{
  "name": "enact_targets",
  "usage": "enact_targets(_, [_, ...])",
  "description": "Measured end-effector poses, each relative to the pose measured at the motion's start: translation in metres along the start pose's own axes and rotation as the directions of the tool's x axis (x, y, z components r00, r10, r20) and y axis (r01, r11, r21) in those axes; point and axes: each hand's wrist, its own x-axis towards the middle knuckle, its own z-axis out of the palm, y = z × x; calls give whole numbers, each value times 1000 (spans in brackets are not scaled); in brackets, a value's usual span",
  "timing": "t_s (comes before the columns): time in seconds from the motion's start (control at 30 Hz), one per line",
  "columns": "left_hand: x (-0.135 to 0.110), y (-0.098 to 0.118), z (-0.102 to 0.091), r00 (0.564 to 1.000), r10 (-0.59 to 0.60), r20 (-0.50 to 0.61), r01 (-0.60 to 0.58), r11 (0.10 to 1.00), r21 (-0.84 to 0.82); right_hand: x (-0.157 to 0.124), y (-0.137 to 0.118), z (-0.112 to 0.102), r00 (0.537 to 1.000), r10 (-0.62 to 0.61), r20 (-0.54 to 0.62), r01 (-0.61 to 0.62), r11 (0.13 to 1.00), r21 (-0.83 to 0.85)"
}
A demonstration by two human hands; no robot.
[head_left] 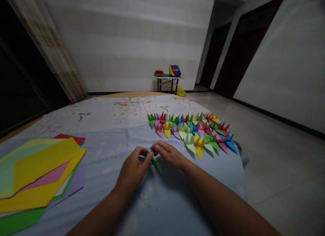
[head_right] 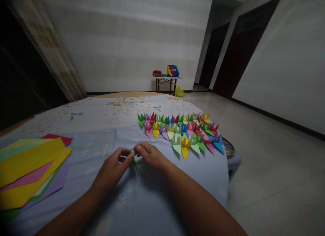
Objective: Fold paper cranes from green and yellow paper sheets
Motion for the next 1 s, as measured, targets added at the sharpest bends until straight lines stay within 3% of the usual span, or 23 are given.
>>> enact_targets(0.07, [4, -3, 0, 995, -90, -34, 82, 979, -184, 0, -1, -1, 1000, -25, 8, 25, 998, 53])
enact_targets(0.17, [8, -5, 2, 974, -227, -4, 211, 909, -360, -1, 2, -4, 997, -31, 69, 31, 1000, -1])
enact_targets(0.27, [7, -5, 3, 957, -289, 30, 276, 870, -410, -4, 5, -8, 983, -108, 148, 129, 981, -144])
enact_targets(0.43, [7, -6, 0, 958, -285, -19, 247, 861, -446, -8, 1, -12, 938, -224, 265, 311, 883, -351])
enact_targets(0.53, [8, -6, -1, 944, -328, -38, 271, 833, -482, -8, 0, -9, 929, -257, 268, 354, 832, -428])
enact_targets(0.67, [8, -5, 4, 925, -378, 45, 343, 776, -529, -4, 7, -4, 926, -316, 208, 378, 767, -519])
enact_targets(0.83, [7, -15, 8, 966, -239, 99, 258, 869, -422, 0, 17, -5, 919, -333, 211, 393, 734, -554])
enact_targets(0.93, [5, -19, 5, 988, -107, 112, 126, 975, -184, -1, 20, -6, 913, -326, 244, 407, 734, -543])
enact_targets(1.0, [3, -19, 2, 991, -29, 132, 29, 1000, 5, -2, 21, -6, 912, -293, 286, 405, 748, -525])
